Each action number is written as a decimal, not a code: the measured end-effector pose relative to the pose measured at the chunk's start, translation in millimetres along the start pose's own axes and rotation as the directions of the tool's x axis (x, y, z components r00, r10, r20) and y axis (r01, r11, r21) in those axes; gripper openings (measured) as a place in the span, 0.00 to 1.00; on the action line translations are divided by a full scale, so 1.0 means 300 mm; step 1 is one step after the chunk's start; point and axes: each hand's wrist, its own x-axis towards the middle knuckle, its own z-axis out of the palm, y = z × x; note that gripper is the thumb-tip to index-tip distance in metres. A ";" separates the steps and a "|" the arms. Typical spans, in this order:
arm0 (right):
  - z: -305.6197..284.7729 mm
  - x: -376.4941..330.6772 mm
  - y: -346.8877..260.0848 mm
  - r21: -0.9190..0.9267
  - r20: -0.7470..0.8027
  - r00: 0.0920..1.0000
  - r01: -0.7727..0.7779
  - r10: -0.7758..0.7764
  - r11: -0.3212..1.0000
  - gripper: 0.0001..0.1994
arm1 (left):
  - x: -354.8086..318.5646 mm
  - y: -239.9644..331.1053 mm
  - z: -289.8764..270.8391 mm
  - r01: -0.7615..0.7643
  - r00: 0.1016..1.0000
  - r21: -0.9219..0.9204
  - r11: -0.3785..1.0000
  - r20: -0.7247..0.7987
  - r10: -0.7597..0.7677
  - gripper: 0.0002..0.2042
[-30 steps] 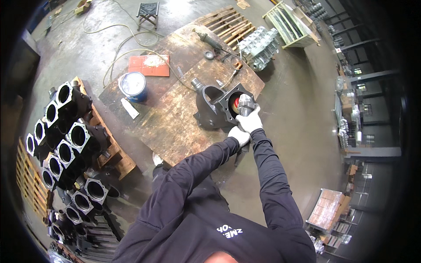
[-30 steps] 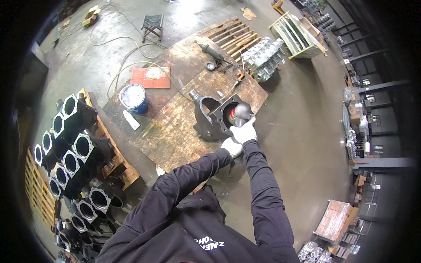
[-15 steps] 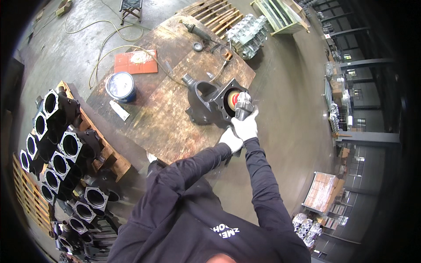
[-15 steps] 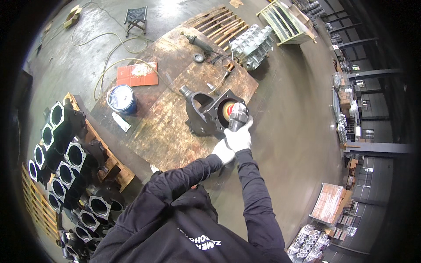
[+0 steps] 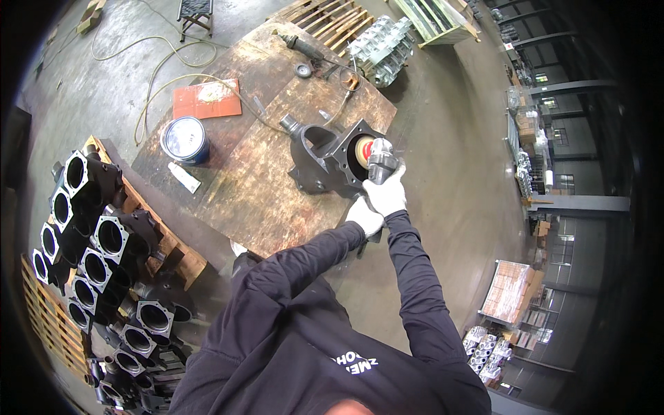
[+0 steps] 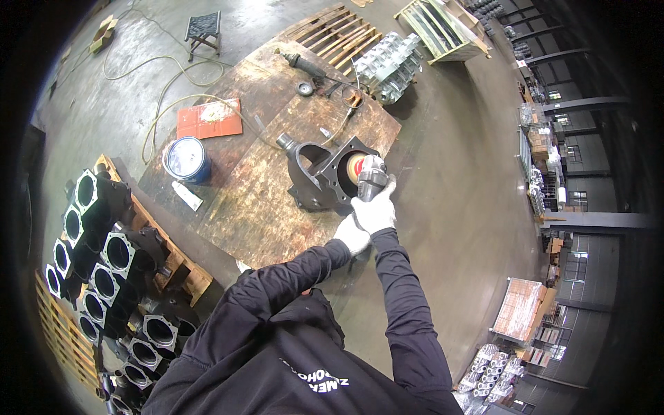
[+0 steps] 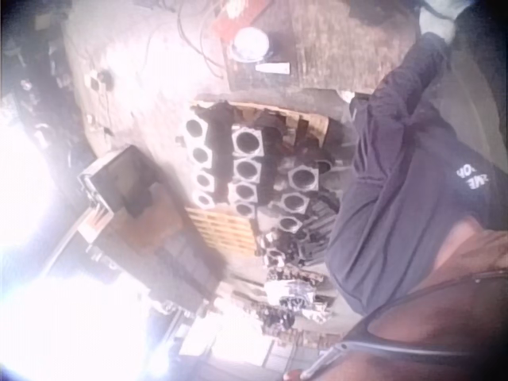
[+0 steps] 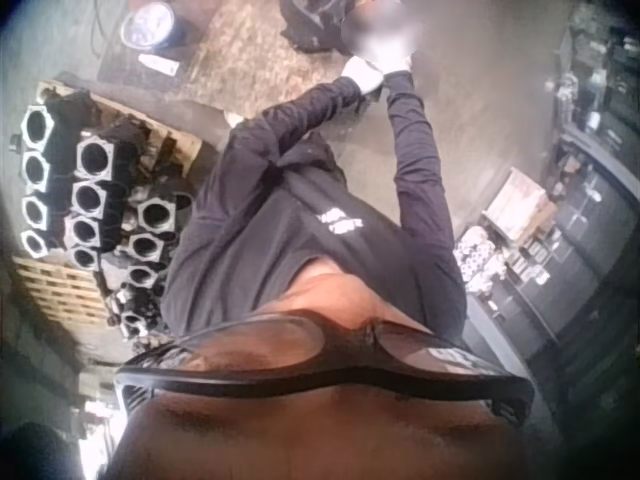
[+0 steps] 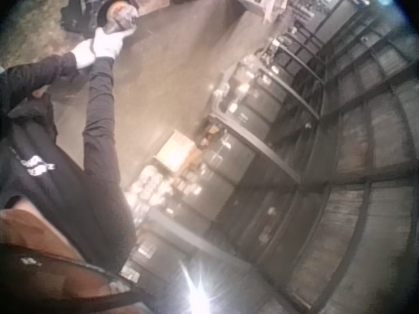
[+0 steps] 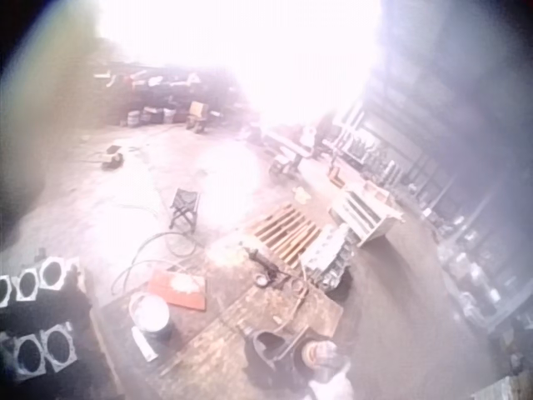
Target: The person uses an angle grinder to smooth the exterior and interior surfaces of a large metal pipe fitting on a workbench. They rotate the part and reposition it to access different areas, then switch to a smaller rotary tool to finish the interior bore before returning to the angle grinder for additional exterior grinding.
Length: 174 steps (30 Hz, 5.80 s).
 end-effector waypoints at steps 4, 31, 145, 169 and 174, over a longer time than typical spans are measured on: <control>0.009 0.002 -0.027 -0.007 0.027 1.000 -0.015 0.015 1.000 0.59 | -0.007 -0.013 0.005 -0.073 0.990 -0.111 0.991 -0.126 0.059 0.25; -0.024 0.000 0.028 0.026 0.004 0.999 -0.040 0.040 0.999 0.58 | -0.004 0.010 0.024 -0.042 0.996 0.035 0.998 0.083 0.039 0.19; -0.052 0.028 0.047 -0.093 0.098 0.995 0.030 -0.021 0.995 0.59 | 0.035 -0.034 0.134 -0.066 0.986 -0.012 0.998 -0.153 0.063 0.16; 0.036 0.106 -0.034 -0.190 0.207 0.974 0.131 -0.091 0.973 0.60 | 0.079 -0.077 0.052 -0.054 0.965 -0.100 0.994 -0.259 0.026 0.17; 0.003 0.093 -0.026 -0.193 0.226 0.971 0.127 -0.082 0.973 0.60 | 0.056 -0.049 0.078 -0.104 0.965 -0.100 0.989 -0.251 0.076 0.16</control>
